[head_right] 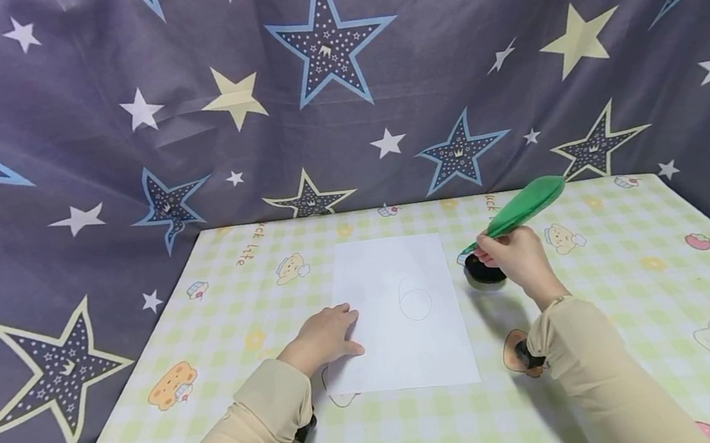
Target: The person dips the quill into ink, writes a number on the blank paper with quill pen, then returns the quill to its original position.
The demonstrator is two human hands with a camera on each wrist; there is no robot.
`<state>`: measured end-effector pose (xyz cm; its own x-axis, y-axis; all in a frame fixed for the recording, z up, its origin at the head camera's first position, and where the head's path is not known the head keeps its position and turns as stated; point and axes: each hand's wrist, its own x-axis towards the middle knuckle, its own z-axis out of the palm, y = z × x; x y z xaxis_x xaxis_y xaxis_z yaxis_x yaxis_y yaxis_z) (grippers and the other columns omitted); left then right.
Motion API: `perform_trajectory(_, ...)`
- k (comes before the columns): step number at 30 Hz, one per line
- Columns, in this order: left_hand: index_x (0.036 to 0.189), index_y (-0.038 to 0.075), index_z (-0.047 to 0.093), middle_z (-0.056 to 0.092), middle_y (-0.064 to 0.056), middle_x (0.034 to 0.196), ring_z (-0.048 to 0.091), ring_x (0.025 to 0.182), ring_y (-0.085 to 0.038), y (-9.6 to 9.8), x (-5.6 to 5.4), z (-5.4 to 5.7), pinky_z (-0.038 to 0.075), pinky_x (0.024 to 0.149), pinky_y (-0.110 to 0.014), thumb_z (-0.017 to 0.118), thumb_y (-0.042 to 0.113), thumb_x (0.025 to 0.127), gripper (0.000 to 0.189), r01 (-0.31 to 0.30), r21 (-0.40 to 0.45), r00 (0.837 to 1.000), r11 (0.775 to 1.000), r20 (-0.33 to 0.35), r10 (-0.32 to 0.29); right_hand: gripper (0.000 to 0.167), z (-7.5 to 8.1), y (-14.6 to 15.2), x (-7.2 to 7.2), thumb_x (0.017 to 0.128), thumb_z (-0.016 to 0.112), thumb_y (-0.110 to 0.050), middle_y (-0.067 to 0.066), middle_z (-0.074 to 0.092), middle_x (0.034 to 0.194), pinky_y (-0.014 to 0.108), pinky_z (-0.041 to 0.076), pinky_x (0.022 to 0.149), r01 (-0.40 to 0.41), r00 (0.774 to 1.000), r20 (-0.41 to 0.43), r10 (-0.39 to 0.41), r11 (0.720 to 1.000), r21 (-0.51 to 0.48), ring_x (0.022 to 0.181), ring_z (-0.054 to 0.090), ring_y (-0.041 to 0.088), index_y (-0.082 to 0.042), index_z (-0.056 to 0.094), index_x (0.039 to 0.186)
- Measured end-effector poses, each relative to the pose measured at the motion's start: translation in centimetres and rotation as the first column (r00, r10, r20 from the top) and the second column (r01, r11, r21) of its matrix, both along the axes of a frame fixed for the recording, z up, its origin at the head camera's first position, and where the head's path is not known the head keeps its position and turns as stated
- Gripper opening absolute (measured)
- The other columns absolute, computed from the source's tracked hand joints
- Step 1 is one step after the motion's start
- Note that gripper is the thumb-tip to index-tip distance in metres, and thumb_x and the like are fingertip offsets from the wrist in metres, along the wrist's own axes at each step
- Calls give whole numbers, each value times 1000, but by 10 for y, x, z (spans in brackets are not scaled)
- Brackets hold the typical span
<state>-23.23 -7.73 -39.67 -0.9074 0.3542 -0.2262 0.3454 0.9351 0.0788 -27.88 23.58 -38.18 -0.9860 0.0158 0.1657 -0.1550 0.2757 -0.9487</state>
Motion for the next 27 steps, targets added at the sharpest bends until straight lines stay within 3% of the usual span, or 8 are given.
perform_trajectory(7, 128, 5, 54, 47, -12, 133, 47, 118, -30, 0, -1, -1, 40, 97, -36, 71, 39, 78, 63, 5, -8, 1000, 1000, -14, -5, 37, 21, -6, 20, 94, 53, -19, 11, 67, 81, 24, 54, 68, 34, 999, 35, -37, 995, 93, 72, 66, 14, 15, 54, 107)
perform_trajectory(13, 129, 5, 53, 46, -12, 135, 45, 120, -30, 0, -1, -1, 39, 98, -36, 71, 39, 78, 64, 3, -4, 1000, 1000, -11, -3, 41, 18, 2, 21, 94, 52, -24, 15, 66, 86, 24, 54, 68, 38, 999, 33, -43, 990, 138, 74, 66, 14, 14, 53, 110)
perform_trajectory(16, 130, 5, 51, 45, -13, 136, 44, 121, -30, 0, -1, -1, 38, 99, -35, 70, 39, 78, 66, 1, -3, 1000, 1000, -8, -1, 45, 0, 17, 8, 92, 55, -31, 15, 66, 87, 25, 55, 66, 43, 999, 10, -45, 991, 127, 75, 66, 17, 11, 56, 109)
perform_trajectory(22, 130, 5, 52, 46, -13, 134, 46, 119, -30, 1, 0, -2, 38, 99, -36, 71, 40, 77, 66, 1, -2, 1000, 1000, -12, -1, 43, -66, 60, -40, 86, 61, -43, 12, 68, 85, 28, 55, 63, 110, 993, -40, -107, 991, 79, 74, 67, 20, -3, 62, 102)
perform_trajectory(24, 130, 5, 52, 46, -13, 134, 46, 119, -30, 1, 0, -2, 39, 98, -36, 71, 40, 77, 66, 2, -7, 1000, 1000, -16, -2, 44, -78, 68, -48, 85, 61, -45, 14, 67, 86, 30, 56, 62, 121, 991, -66, -115, 989, 90, 74, 67, 23, -4, 62, 101)
perform_trajectory(27, 129, 5, 52, 47, -13, 134, 46, 119, -30, 1, -1, -2, 39, 98, -36, 70, 40, 77, 66, 2, -13, 1000, 1000, -20, -2, 45, -83, 74, -50, 85, 61, -47, 16, 67, 86, 31, 56, 62, 139, 988, -76, -132, 986, 91, 74, 67, 24, -5, 61, 100)
